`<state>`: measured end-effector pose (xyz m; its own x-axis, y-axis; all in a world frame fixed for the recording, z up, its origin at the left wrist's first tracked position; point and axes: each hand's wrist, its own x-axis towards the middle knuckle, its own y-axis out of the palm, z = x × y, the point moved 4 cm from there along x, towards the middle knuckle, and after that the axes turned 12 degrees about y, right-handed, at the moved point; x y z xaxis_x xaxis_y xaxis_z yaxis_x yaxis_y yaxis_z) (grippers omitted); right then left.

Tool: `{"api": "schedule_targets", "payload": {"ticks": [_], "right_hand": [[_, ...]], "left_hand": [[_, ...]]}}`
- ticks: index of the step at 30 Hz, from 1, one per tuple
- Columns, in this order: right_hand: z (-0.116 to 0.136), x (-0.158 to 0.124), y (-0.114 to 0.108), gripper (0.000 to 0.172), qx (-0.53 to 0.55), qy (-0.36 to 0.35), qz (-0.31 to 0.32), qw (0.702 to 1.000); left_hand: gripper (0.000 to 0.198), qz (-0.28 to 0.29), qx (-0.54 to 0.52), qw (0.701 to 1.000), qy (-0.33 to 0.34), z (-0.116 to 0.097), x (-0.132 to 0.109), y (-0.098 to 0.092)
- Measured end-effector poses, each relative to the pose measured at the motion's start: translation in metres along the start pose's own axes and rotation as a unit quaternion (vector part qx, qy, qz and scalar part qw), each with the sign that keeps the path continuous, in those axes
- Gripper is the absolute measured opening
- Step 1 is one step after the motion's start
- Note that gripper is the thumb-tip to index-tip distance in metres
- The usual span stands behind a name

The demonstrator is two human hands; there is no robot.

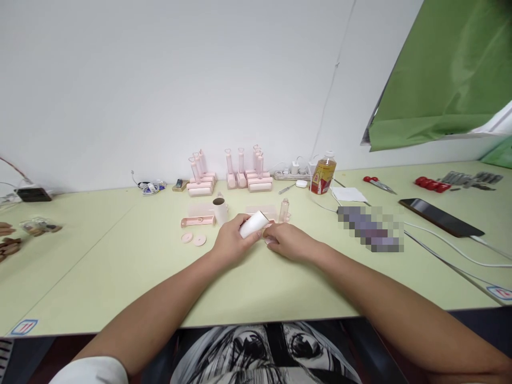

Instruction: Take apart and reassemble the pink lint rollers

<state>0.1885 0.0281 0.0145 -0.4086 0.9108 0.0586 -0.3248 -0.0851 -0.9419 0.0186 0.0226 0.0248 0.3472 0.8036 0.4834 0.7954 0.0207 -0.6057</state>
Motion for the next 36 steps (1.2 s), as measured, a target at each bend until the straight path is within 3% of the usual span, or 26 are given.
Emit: {"api": "schedule_targets", "payload": {"ticks": [3, 6, 10, 13, 16, 20, 36], "right_hand": [[-0.001, 0.0, -0.003, 0.018, 0.04, 0.009, -0.019, 0.999], [-0.009, 0.002, -0.009, 0.016, 0.138, 0.06, -0.049, 0.987], [-0.022, 0.006, -0.017, 0.023, 0.324, 0.111, -0.091, 0.935], [-0.028, 0.006, -0.023, 0.025, 0.44, 0.089, -0.137, 0.883], [-0.028, 0.005, -0.026, 0.028, 0.484, 0.058, -0.164, 0.858], [-0.025, 0.003, -0.022, 0.03, 0.467, 0.038, -0.154, 0.87], [-0.021, 0.001, -0.021, 0.032, 0.403, 0.023, -0.157, 0.901]], "left_hand": [[0.036, -0.007, -0.004, 1.0, -0.001, 0.0, 0.0, -0.001], [0.036, -0.023, -0.023, 0.999, 0.0, 0.0, 0.0, -0.002], [0.036, -0.048, -0.053, 0.997, 0.006, 0.001, 0.0, -0.003], [0.036, -0.042, -0.061, 0.997, 0.01, 0.002, -0.001, -0.001], [0.035, -0.01, -0.078, 0.997, 0.022, 0.002, -0.001, 0.002], [0.035, 0.024, -0.097, 0.994, 0.047, 0.001, -0.002, 0.005], [0.035, 0.045, -0.087, 0.994, 0.057, -0.001, -0.003, 0.008]]}}
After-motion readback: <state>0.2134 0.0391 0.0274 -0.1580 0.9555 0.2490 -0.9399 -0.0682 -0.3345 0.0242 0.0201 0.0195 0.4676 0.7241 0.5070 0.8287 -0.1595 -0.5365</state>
